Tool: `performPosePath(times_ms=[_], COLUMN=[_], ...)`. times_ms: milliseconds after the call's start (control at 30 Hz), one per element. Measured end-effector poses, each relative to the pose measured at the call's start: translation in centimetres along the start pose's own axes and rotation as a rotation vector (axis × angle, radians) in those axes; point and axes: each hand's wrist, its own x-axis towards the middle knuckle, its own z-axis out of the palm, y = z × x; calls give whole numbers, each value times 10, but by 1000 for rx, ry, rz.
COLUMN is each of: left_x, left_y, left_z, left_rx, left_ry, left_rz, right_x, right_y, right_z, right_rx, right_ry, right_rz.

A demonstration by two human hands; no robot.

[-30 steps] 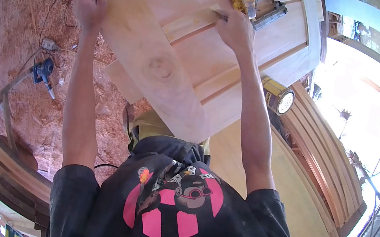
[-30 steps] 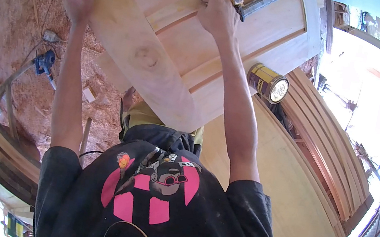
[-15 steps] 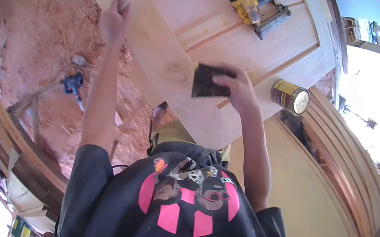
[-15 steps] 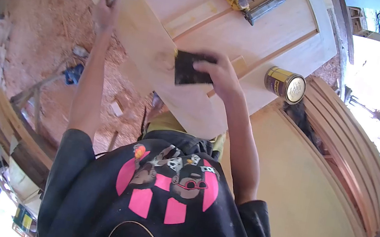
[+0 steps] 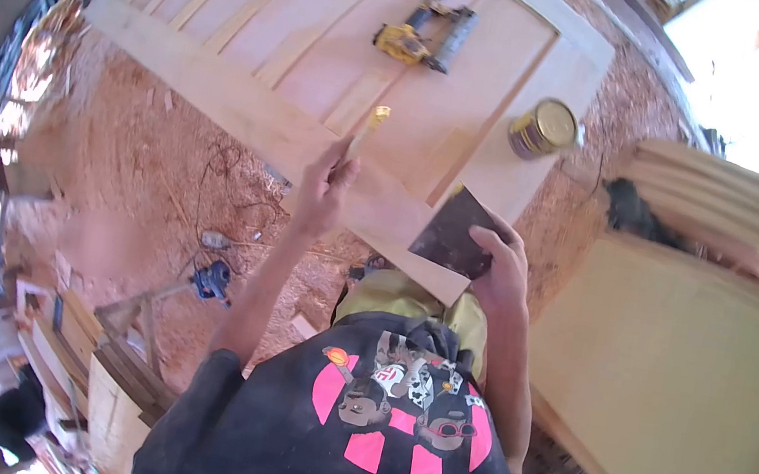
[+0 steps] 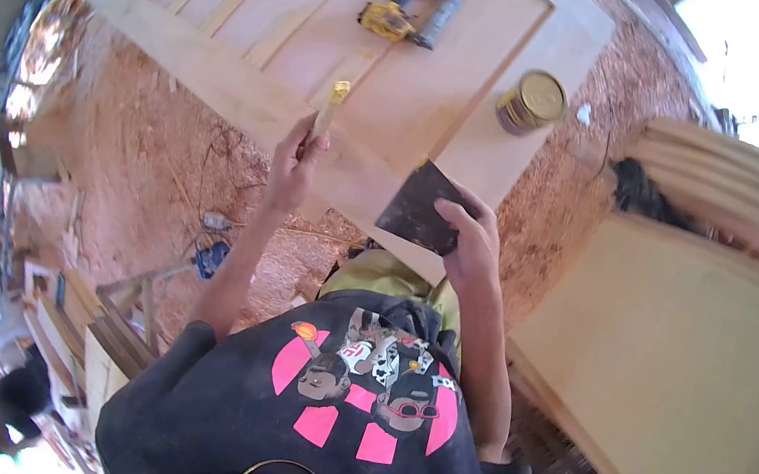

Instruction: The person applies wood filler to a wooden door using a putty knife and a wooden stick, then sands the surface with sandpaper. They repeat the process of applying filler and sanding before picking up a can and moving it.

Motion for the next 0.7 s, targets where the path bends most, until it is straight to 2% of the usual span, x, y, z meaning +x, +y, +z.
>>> performPosePath(times_ms=[67, 133, 200, 267, 300, 400, 567, 633, 700], left_x=[-14, -19, -26, -32, -34, -35, -26, -16, -9], left_y=[28, 57, 66, 70, 72, 83, 96, 91, 93], left_z=[19, 36, 46, 54, 58, 68, 65, 56, 50], left_rx=[80, 29, 86, 150, 193, 259, 271, 217, 228], left_ry=[-96, -120, -144, -146, -160, -251, -413, -555, -584], left_rz=[18, 124, 148, 179, 200, 201, 138, 65, 72], right_x=[-16, -24, -27, -30, -35, -34, -37, -32, -35], right_y=[6, 6, 10, 8, 0, -6, -20, -22, -30], right_z=[5, 9, 9, 2, -1, -15, -45, -55, -53], right_rx=[87, 213, 247, 385, 397, 508, 448, 412, 351], right_ry=[46, 67, 81, 134, 91, 74, 10, -48, -37], right_rz=[18, 158, 157, 267, 335, 404, 439, 472, 442])
